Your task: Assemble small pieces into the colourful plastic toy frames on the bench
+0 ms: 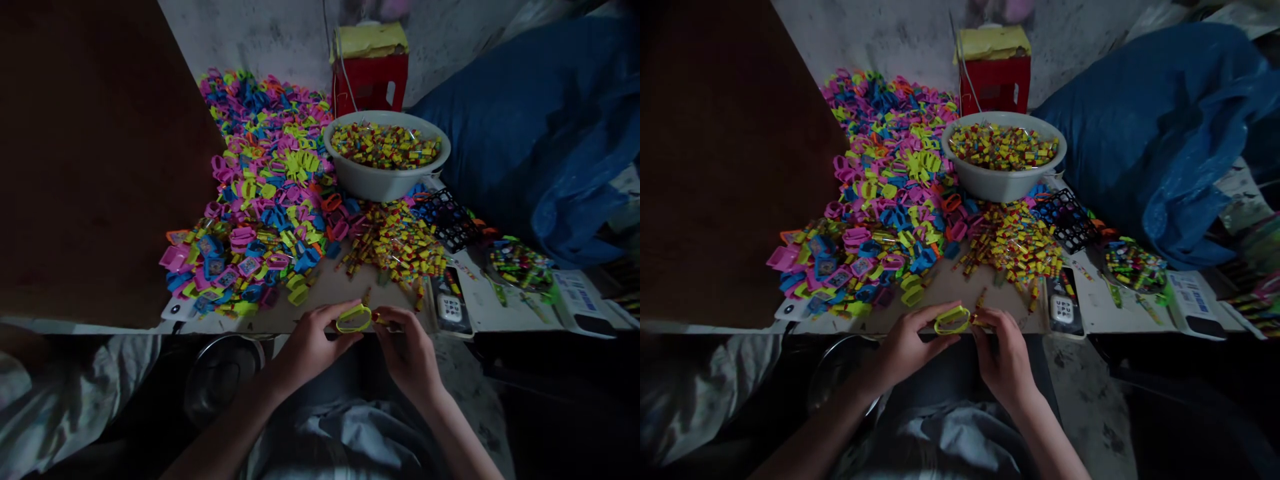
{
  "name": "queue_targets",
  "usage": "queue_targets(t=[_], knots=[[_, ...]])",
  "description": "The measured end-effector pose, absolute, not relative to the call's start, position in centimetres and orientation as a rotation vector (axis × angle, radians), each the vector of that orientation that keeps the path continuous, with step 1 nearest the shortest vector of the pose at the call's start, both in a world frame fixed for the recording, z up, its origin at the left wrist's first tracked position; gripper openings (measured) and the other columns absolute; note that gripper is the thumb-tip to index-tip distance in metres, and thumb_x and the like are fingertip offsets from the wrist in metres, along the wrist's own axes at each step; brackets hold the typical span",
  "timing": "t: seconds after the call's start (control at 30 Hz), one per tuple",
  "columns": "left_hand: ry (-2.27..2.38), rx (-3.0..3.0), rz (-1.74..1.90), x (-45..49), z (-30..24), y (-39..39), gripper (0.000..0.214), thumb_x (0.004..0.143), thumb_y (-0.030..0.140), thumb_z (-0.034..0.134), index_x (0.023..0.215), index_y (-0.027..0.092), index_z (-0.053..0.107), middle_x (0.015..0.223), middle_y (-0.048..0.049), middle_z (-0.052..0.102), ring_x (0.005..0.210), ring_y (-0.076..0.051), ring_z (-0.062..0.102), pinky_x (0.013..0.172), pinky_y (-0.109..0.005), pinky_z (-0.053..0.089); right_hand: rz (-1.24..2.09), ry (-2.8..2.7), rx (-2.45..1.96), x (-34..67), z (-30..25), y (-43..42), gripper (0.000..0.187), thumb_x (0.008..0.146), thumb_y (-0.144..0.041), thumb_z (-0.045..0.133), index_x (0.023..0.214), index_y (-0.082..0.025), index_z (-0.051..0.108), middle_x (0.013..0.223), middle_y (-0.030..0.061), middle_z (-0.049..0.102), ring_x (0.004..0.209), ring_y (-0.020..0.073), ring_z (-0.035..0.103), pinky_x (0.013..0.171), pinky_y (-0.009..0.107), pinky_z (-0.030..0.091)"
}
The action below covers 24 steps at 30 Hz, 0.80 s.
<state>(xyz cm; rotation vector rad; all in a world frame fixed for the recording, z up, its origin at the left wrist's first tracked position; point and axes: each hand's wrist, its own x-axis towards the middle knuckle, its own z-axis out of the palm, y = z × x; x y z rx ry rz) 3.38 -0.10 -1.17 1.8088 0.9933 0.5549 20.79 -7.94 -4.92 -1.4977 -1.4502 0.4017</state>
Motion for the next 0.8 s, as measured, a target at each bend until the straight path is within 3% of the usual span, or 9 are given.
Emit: queue_targets(t=[0.2, 0.33, 0.57, 0.7, 0.77, 0.8], knots=[[0.947, 1.523, 0.492, 3.0, -2.1, -0.1, 0.053, 0.078, 0.041, 0.074, 0.125, 0.017, 0.065, 0.114, -0.0107, 0.073, 0.102, -0.023, 0.07, 0.088, -0.03, 0.056, 0.359, -1.739, -1.521, 21.2, -4.1, -8.0, 0.008, 0.095, -0.019, 0.047, 0.099, -0.023, 0.053, 0.096, 0.0079, 0.067, 0.086, 0.0191, 0.064, 0.076, 0.032, 0.051], [0.92, 1.262, 0.386, 3.0, -2.9, -0.2, 0.057, 0.071, 0.045, 0.079, 0.117, 0.013, 0.068, 0.109, -0.0124, 0.074, 0.096, -0.022, 0.07, 0.086, -0.03, 0.055, 0.223, -2.025, -1.545, 21.7, -4.2, -8.2, 0.006, 0.093, -0.022, 0.049, 0.089, -0.022, 0.054, 0.076, 0.0036, 0.064, 0.067, 0.0174, 0.06, 0.062, 0.029, 0.042], [0.926, 1.24, 0.217, 2.1, -2.8, 0.6, 0.05, 0.073, 0.045, 0.076, 0.11, 0.012, 0.071, 0.076, -0.0041, 0.072, 0.062, -0.011, 0.059, 0.056, -0.019, 0.044, 0.102, -2.092, -1.608, 20.1, -5.2, -8.7, 0.013, 0.087, -0.019, 0.047, 0.076, -0.023, 0.051, 0.061, 0.0004, 0.059, 0.055, 0.0139, 0.055, 0.057, 0.027, 0.031], [0.941, 1.323, 0.228, 1.4, -2.8, 1.2, 0.042, 0.076, 0.042, 0.074, 0.107, 0.014, 0.073, 0.084, -0.0052, 0.074, 0.072, -0.014, 0.065, 0.064, -0.023, 0.05, 0.183, -1.994, -1.613, 18.9, -5.9, -7.7, 0.014, 0.089, -0.02, 0.049, 0.075, -0.023, 0.05, 0.061, 0.0, 0.06, 0.057, 0.0152, 0.056, 0.058, 0.027, 0.033], [1.015, 1.433, 0.289, 0.8, -2.5, 1.7, 0.038, 0.078, 0.042, 0.072, 0.107, 0.017, 0.073, 0.097, -0.0064, 0.076, 0.085, -0.018, 0.069, 0.076, -0.026, 0.053, 0.228, -1.928, -1.669, 19.3, -6.6, -6.7, 0.007, 0.09, -0.028, 0.053, 0.088, -0.022, 0.054, 0.07, 0.0025, 0.064, 0.066, 0.0185, 0.06, 0.061, 0.028, 0.037], [1.103, 1.52, 0.348, 0.2, -2.2, 2.2, 0.037, 0.078, 0.041, 0.071, 0.108, 0.019, 0.072, 0.102, -0.0063, 0.075, 0.092, -0.02, 0.069, 0.082, -0.028, 0.053, 0.227, -1.884, -1.717, 19.8, -7.2, -6.2, 0.014, 0.091, -0.033, 0.055, 0.098, -0.021, 0.056, 0.078, 0.0047, 0.066, 0.071, 0.0205, 0.062, 0.063, 0.029, 0.039]])
